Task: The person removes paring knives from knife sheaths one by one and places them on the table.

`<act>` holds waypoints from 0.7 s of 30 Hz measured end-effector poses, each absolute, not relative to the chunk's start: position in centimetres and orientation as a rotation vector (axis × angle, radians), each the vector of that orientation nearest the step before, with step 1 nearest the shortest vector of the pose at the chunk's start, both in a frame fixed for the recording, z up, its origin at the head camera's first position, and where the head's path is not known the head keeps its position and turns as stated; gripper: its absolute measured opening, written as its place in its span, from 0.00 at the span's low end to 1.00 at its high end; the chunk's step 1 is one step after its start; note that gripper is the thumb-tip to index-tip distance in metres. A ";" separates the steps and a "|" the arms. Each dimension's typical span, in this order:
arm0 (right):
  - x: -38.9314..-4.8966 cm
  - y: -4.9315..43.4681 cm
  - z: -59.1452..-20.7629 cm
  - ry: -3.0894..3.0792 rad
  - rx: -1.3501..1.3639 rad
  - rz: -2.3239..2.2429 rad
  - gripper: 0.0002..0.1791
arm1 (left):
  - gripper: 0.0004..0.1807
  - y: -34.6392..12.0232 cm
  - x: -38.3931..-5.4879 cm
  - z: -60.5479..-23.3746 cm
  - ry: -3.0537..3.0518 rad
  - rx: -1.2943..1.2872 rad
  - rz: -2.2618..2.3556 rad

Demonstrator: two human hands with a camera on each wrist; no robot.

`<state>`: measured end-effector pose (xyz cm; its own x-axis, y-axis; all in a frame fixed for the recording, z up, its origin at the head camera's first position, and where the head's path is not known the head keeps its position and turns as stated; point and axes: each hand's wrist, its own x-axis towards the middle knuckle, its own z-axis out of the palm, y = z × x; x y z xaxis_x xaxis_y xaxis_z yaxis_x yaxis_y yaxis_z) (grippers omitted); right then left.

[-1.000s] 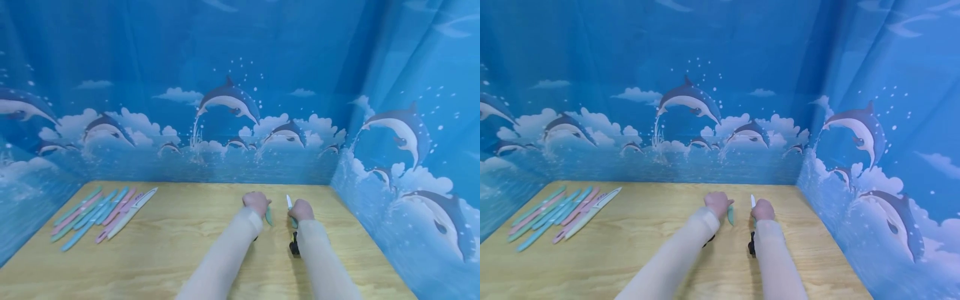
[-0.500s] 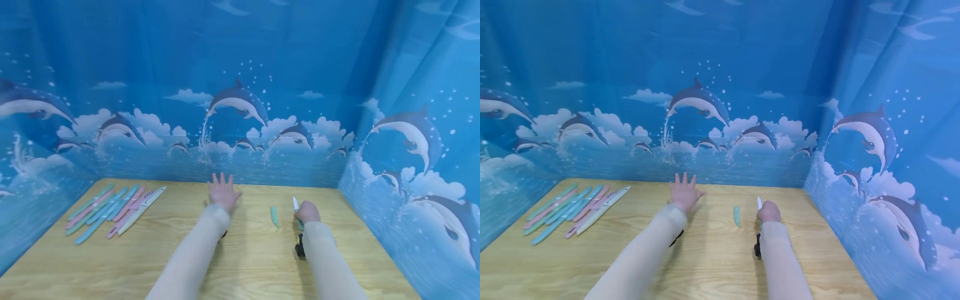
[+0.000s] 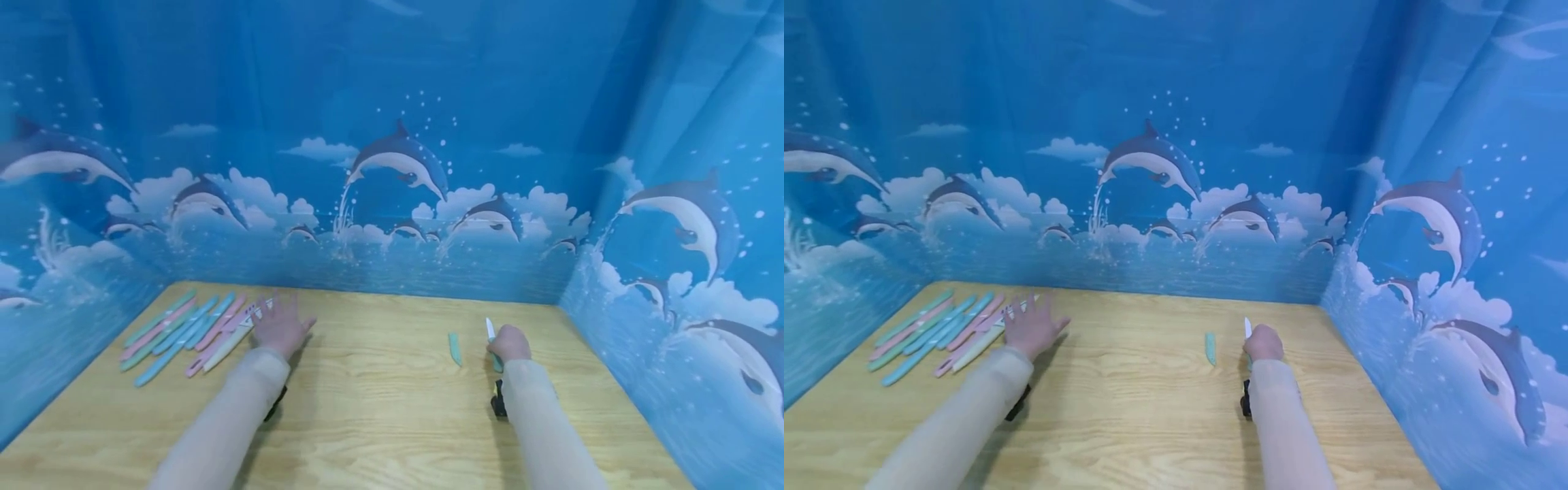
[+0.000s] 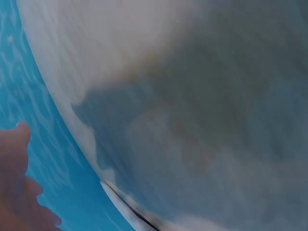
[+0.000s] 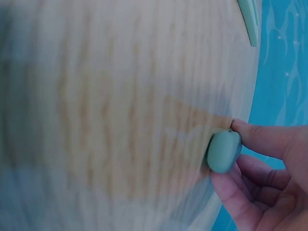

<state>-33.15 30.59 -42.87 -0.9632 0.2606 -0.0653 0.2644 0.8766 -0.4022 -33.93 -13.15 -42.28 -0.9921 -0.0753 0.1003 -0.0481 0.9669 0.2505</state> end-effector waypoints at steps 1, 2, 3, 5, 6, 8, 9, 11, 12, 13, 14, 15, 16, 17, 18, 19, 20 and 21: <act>-33.1 30.7 -42.8 3.034 0.423 -0.657 0.10 | 0.42 -13.9 -33.5 -42.3 -3.005 0.100 -0.412; -33.1 30.8 -42.8 3.033 0.421 -0.660 0.10 | 0.42 -14.7 -33.2 -42.3 -3.006 0.099 -0.435; -33.0 30.9 -42.8 3.030 0.419 -0.663 0.10 | 0.42 -15.4 -32.8 -42.2 -3.002 0.092 -0.469; -32.8 31.1 -42.8 3.023 0.417 -0.675 0.11 | 0.42 -16.8 -32.2 -42.2 -3.010 0.076 -0.506; -32.8 31.2 -42.8 3.020 0.414 -0.679 0.11 | 0.43 -17.4 -31.9 -42.2 -3.015 0.062 -0.503; -32.7 31.3 -42.8 3.014 0.413 -0.691 0.11 | 0.43 -18.6 -31.3 -42.3 -3.033 0.047 -0.538; -32.7 31.4 -42.8 3.014 0.411 -0.692 0.11 | 0.44 -19.1 -31.1 -42.3 -3.041 0.049 -0.562; -32.6 31.3 -42.6 3.009 0.409 -0.703 0.11 | 0.46 -20.1 -30.7 -42.3 -3.050 0.064 -0.588; -32.7 31.2 -42.6 3.010 0.408 -0.702 0.12 | 0.47 -20.5 -30.4 -42.3 -3.052 0.071 -0.600; -32.7 31.2 -42.5 3.009 0.411 -0.700 0.12 | 0.48 -20.8 -30.2 -42.3 -3.057 0.084 -0.618; -32.7 31.1 -42.4 3.010 0.412 -0.697 0.12 | 0.49 -21.2 -29.9 -42.4 -3.059 0.089 -0.623; -32.7 31.0 -42.4 3.013 0.410 -0.689 0.13 | 0.50 -21.5 -29.7 -42.6 -3.060 0.094 -0.635; -32.8 31.0 -42.3 3.014 0.409 -0.684 0.13 | 0.51 -21.8 -29.5 -42.7 -3.065 0.094 -0.633; -32.8 30.9 -42.3 3.018 0.403 -0.672 0.13 | 0.53 -22.1 -29.3 -42.9 -3.071 0.094 -0.639; -32.8 30.9 -42.3 3.018 0.403 -0.666 0.13 | 0.53 -22.3 -29.1 -43.0 -3.075 0.091 -0.648; -32.8 30.8 -42.3 3.017 0.402 -0.663 0.13 | 0.54 -22.5 -29.0 -43.2 -3.078 0.089 -0.646; -32.8 30.8 -42.3 3.017 0.397 -0.660 0.13 | 0.54 -22.5 -28.9 -43.3 -3.080 0.087 -0.644; -32.8 30.7 -42.3 3.017 0.394 -0.655 0.13 | 0.54 -22.6 -28.7 -43.4 -3.088 0.085 -0.636</act>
<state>-32.83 30.72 -42.26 -0.9676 0.2393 -0.0812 0.2514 0.8795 -0.4042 -28.73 -22.59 -43.39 -0.9985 -0.0500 -0.0230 -0.0550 0.9172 0.3947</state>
